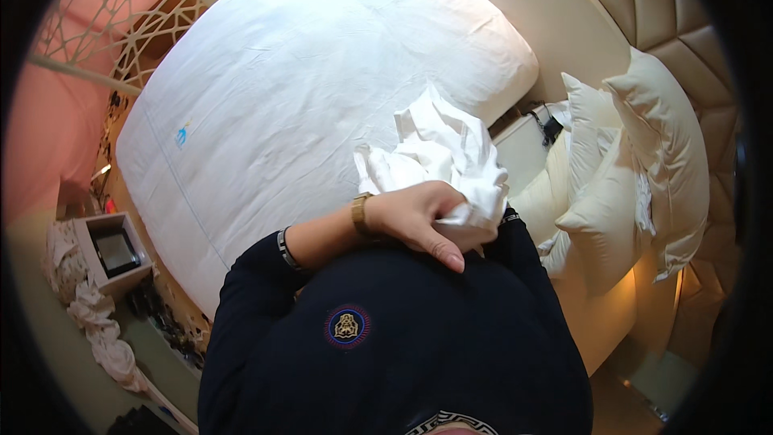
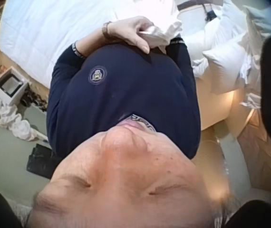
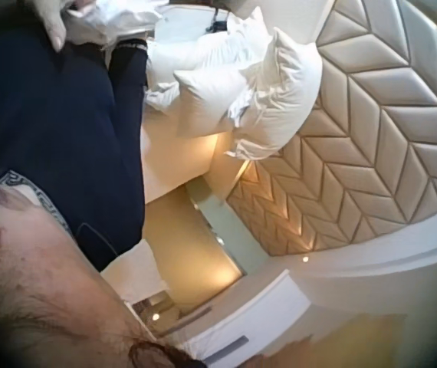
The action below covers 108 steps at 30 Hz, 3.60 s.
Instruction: The person inserts a pillow into a pillowcase, adjusts the corners, and places it on the bed. They repeat this process with a second pillow and then spread a duvet over the mattress.
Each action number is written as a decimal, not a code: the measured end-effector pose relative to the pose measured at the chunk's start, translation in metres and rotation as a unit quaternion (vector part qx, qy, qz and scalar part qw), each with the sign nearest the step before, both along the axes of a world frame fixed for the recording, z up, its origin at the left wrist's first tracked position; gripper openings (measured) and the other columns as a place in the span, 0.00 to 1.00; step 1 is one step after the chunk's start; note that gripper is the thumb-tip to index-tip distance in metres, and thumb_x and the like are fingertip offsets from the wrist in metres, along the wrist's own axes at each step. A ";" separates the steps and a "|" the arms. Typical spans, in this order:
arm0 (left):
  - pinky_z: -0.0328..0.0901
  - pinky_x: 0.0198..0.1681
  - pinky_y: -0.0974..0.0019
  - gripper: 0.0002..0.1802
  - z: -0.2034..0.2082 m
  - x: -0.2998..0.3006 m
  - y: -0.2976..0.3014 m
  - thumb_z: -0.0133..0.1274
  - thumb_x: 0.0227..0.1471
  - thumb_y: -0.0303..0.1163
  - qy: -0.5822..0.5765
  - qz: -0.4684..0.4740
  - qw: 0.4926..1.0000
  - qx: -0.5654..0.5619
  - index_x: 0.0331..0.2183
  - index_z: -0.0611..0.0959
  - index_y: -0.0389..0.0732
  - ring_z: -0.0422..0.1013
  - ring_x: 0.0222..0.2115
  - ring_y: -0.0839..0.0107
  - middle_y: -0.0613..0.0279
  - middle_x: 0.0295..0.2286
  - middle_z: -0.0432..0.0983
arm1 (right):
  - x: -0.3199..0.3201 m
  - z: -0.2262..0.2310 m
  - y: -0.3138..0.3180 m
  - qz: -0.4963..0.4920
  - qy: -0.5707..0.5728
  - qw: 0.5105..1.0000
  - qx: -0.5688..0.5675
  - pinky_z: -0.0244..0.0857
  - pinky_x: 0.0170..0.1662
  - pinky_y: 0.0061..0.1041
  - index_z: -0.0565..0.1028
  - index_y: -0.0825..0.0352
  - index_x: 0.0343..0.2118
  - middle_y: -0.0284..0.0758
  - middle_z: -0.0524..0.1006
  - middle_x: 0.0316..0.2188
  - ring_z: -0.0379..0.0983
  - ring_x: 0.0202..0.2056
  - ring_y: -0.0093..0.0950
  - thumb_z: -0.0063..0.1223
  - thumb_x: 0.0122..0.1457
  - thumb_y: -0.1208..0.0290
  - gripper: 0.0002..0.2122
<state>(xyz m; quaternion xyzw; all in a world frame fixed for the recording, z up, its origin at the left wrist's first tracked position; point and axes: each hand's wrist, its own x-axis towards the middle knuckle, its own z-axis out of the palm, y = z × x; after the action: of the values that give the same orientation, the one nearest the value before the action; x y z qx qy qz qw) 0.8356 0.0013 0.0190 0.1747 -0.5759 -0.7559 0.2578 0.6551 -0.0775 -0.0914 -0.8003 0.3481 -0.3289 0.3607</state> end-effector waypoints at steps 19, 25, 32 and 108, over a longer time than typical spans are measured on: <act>0.69 0.38 0.70 0.18 -0.093 0.002 -0.034 0.57 0.48 0.26 -0.024 0.383 0.914 0.131 0.43 0.78 0.31 0.74 0.33 0.76 0.57 0.35 0.79 | -0.037 0.006 0.010 -0.008 0.140 0.986 -0.089 0.62 0.54 0.29 0.64 0.66 0.54 0.36 0.71 0.46 0.68 0.49 0.31 0.59 0.52 0.62 0.28; 0.70 0.38 0.69 0.16 -0.055 -0.026 -0.029 0.54 0.47 0.21 0.051 0.150 0.947 0.281 0.41 0.78 0.31 0.75 0.32 0.71 0.58 0.33 0.78 | -0.036 -0.023 0.018 -0.003 0.123 0.992 -0.019 0.63 0.49 0.30 0.68 0.67 0.49 0.40 0.73 0.42 0.70 0.45 0.34 0.54 0.53 0.65 0.21; 0.69 0.35 0.72 0.10 -0.055 -0.026 -0.058 0.54 0.51 0.25 0.008 0.250 0.922 0.294 0.38 0.80 0.33 0.73 0.30 0.77 0.63 0.31 0.78 | -0.038 -0.089 0.036 0.049 0.187 0.973 0.123 0.65 0.45 0.31 0.73 0.69 0.43 0.45 0.75 0.36 0.72 0.40 0.37 0.48 0.55 0.69 0.14; 0.62 0.51 0.69 0.42 -0.022 -0.152 0.007 0.66 0.42 0.24 -0.109 0.517 0.849 -0.004 0.58 0.64 0.38 0.64 0.48 0.76 0.61 0.47 0.70 | -0.152 0.071 -0.046 0.339 -0.084 0.862 0.368 0.67 0.38 0.19 0.78 0.71 0.37 0.30 0.79 0.31 0.72 0.33 0.16 0.57 0.58 0.71 0.09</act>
<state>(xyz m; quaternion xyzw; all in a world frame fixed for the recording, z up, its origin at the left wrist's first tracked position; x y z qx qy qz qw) 0.6835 0.0086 -0.0026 0.5276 -0.4291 -0.4871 0.5479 0.5034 -0.1235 -0.0200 -0.6470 0.1195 -0.1006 0.7463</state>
